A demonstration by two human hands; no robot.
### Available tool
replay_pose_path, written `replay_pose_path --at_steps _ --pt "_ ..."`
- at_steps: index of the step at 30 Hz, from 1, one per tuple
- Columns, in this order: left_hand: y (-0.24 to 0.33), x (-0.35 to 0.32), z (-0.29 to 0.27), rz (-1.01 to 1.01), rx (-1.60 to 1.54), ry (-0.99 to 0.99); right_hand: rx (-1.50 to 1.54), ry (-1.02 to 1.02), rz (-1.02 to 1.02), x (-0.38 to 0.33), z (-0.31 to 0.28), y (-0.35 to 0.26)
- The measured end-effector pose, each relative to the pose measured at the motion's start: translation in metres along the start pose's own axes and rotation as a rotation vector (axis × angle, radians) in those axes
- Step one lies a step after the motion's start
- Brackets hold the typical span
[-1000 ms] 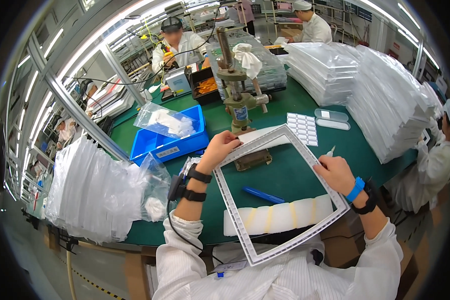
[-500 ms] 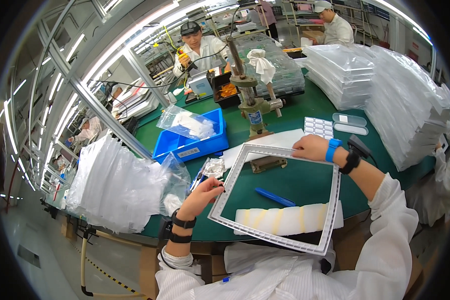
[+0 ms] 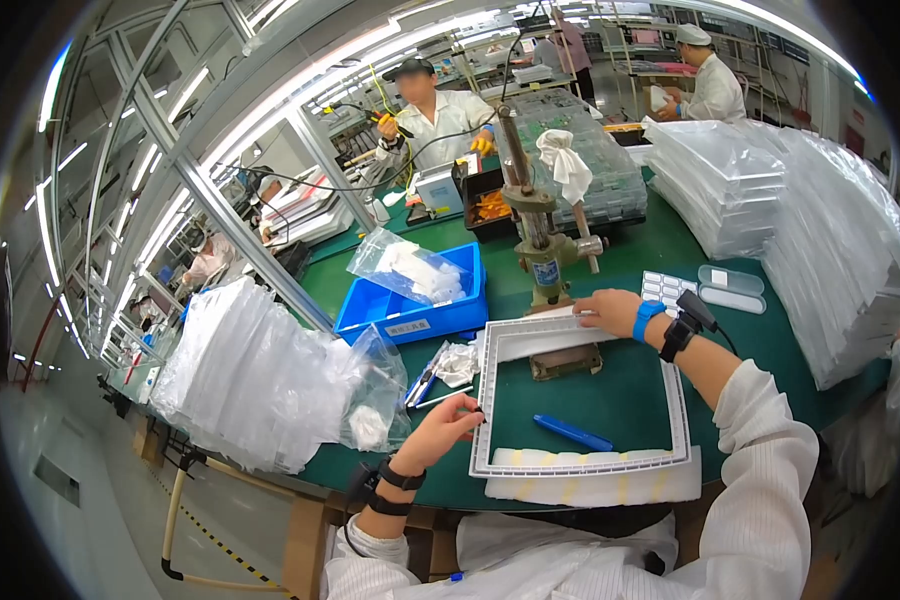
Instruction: Assembling plastic frames by applying components and packing the finished products into bags and boxes.
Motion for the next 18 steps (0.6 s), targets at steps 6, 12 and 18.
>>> replay_pose_path --at_steps 6,12,18 --pt "-0.008 0.002 0.000 0.006 0.034 0.016 -0.022 0.058 0.007 0.001 0.002 -0.002" --pt "0.000 -0.003 0.003 -0.040 -0.003 0.001 0.001 0.086 -0.030 -0.001 0.004 -0.001" --pt "0.004 -0.005 0.001 -0.075 -0.017 0.007 0.034 0.113 -0.024 -0.001 0.008 -0.005"
Point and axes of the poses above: each hand's wrist, its own x-axis towards the middle knuckle, its own z-axis out of the palm, y = z × x, the point moved 4 cm from there along x, towards the middle knuckle, and after that the axes turned 8 degrees about z, right-handed, at the moved point
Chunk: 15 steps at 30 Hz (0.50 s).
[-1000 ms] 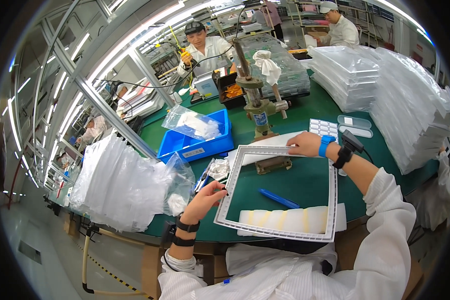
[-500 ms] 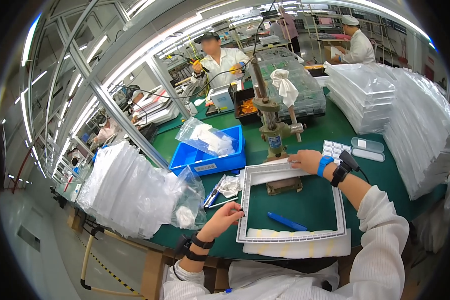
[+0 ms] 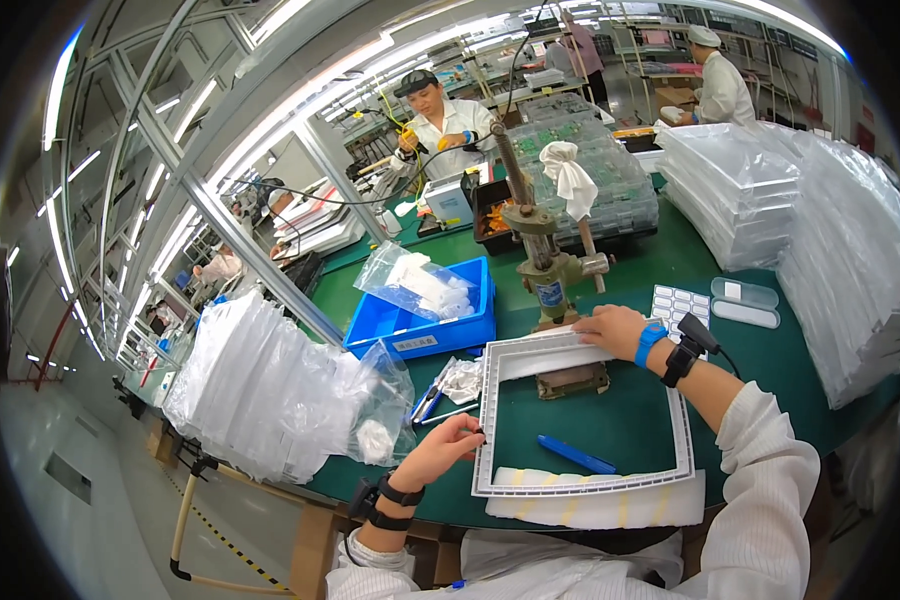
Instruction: Assembling plastic frames by applying components and packing the finished products into bags and boxes.
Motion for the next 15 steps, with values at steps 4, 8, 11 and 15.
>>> replay_pose_path --at_steps 4,8,11,15 --pt "0.005 0.022 -0.021 0.432 0.369 0.196 -0.071 0.037 -0.028 0.003 0.000 0.006" --pt "0.054 0.071 -0.013 0.419 0.279 0.133 -0.034 0.011 -0.037 0.011 -0.002 0.001" --pt "0.067 0.128 0.006 0.511 0.360 0.101 -0.016 0.009 0.005 0.011 -0.003 0.002" --pt "0.069 0.177 0.032 0.598 0.486 0.139 -0.001 0.008 0.048 0.008 0.001 -0.003"
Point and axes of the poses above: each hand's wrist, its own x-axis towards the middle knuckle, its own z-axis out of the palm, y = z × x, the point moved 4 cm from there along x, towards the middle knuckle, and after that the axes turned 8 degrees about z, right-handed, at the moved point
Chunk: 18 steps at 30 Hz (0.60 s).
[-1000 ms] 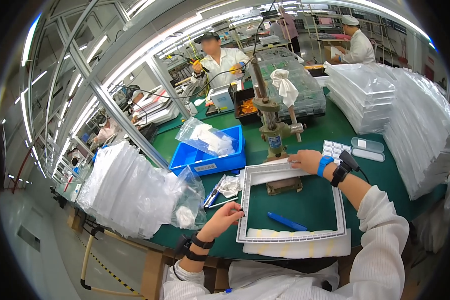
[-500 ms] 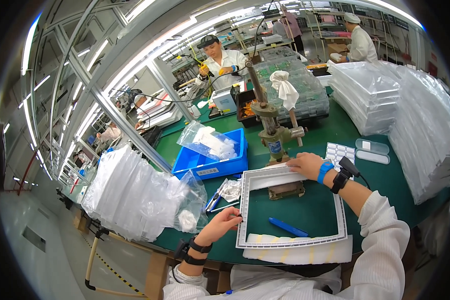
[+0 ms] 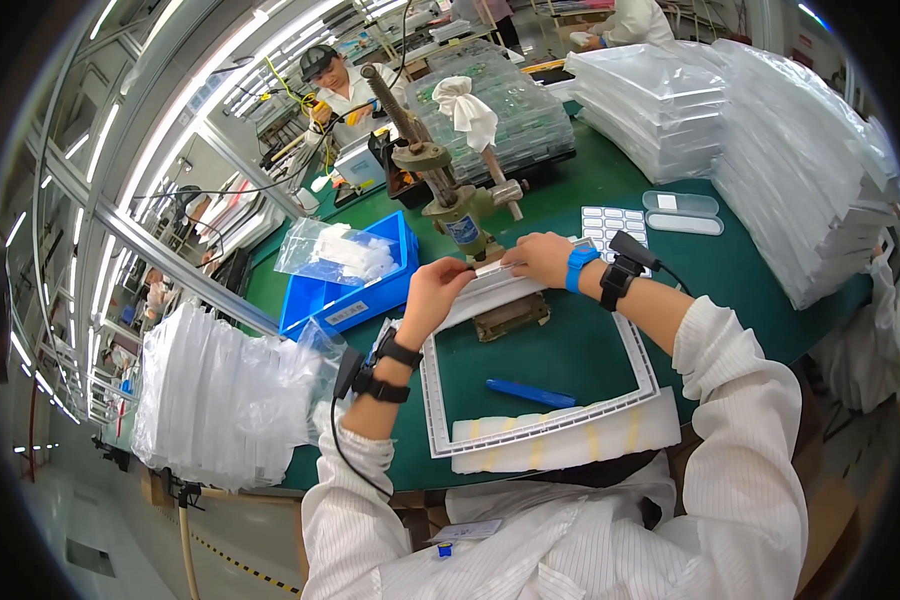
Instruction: Assembling plastic frames by applying components and packing the finished products into bags and boxes.
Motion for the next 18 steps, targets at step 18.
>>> replay_pose_path --at_steps 18 --pt "-0.033 0.015 0.041 0.081 -0.084 0.051 0.076 0.070 -0.052 0.001 0.007 0.003"
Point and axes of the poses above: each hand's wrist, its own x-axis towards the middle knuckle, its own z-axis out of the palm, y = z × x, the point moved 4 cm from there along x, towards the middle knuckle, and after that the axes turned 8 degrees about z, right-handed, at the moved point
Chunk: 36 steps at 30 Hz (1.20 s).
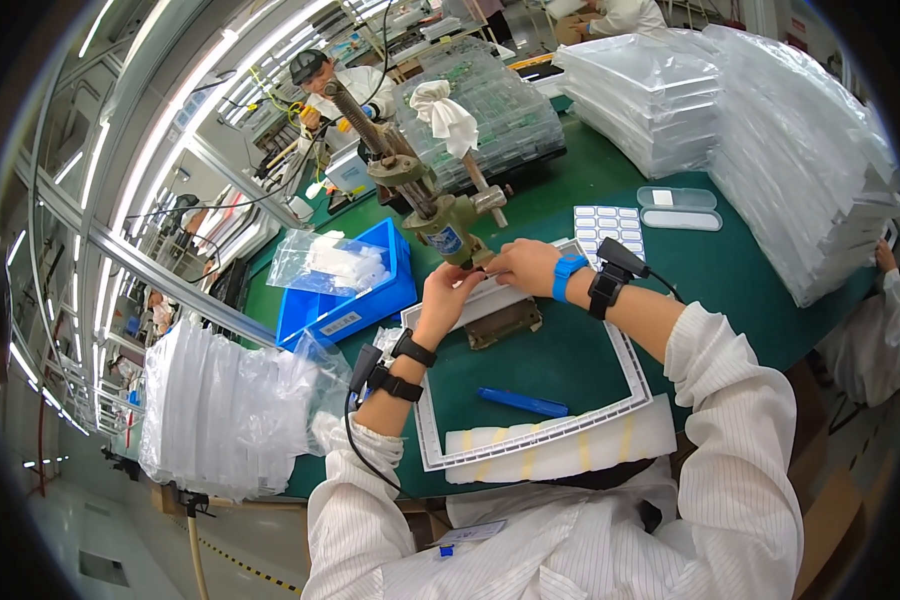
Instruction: Assembling plastic frames by applying components and packing the finished products into bags and boxes.
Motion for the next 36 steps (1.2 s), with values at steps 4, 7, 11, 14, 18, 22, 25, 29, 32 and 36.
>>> replay_pose_path --at_steps 4,7,11,14,18,22,25,29,32,36 --pt "0.008 -0.004 -0.001 0.013 0.088 -0.017 0.010 0.004 -0.020 0.002 0.002 -0.001" --pt "0.013 -0.007 0.001 0.080 0.202 -0.027 0.019 0.032 -0.063 0.000 0.005 0.000" --pt "0.015 -0.009 0.001 0.104 0.232 0.007 0.012 0.000 -0.044 -0.001 0.004 -0.001" --pt "0.017 -0.010 0.000 0.080 0.224 0.019 0.014 0.000 -0.045 0.001 0.002 -0.006" --pt "0.015 -0.006 0.000 0.069 0.217 -0.003 0.018 -0.009 -0.029 0.001 -0.001 -0.005" --pt "0.015 -0.006 0.004 0.062 0.199 -0.012 0.022 -0.042 -0.011 -0.002 -0.013 0.002" --pt "0.019 -0.008 0.003 0.064 0.193 -0.012 -0.185 -0.088 0.162 -0.006 -0.058 0.009" --pt "0.023 -0.015 -0.003 0.085 0.214 -0.006 -0.360 0.097 0.335 0.029 -0.144 0.009" --pt "0.021 -0.017 -0.003 0.093 0.206 0.003 0.113 0.584 0.100 0.078 -0.183 0.005" --pt "0.010 -0.013 0.002 0.133 0.241 0.046 0.389 0.618 0.147 0.148 -0.191 -0.018"
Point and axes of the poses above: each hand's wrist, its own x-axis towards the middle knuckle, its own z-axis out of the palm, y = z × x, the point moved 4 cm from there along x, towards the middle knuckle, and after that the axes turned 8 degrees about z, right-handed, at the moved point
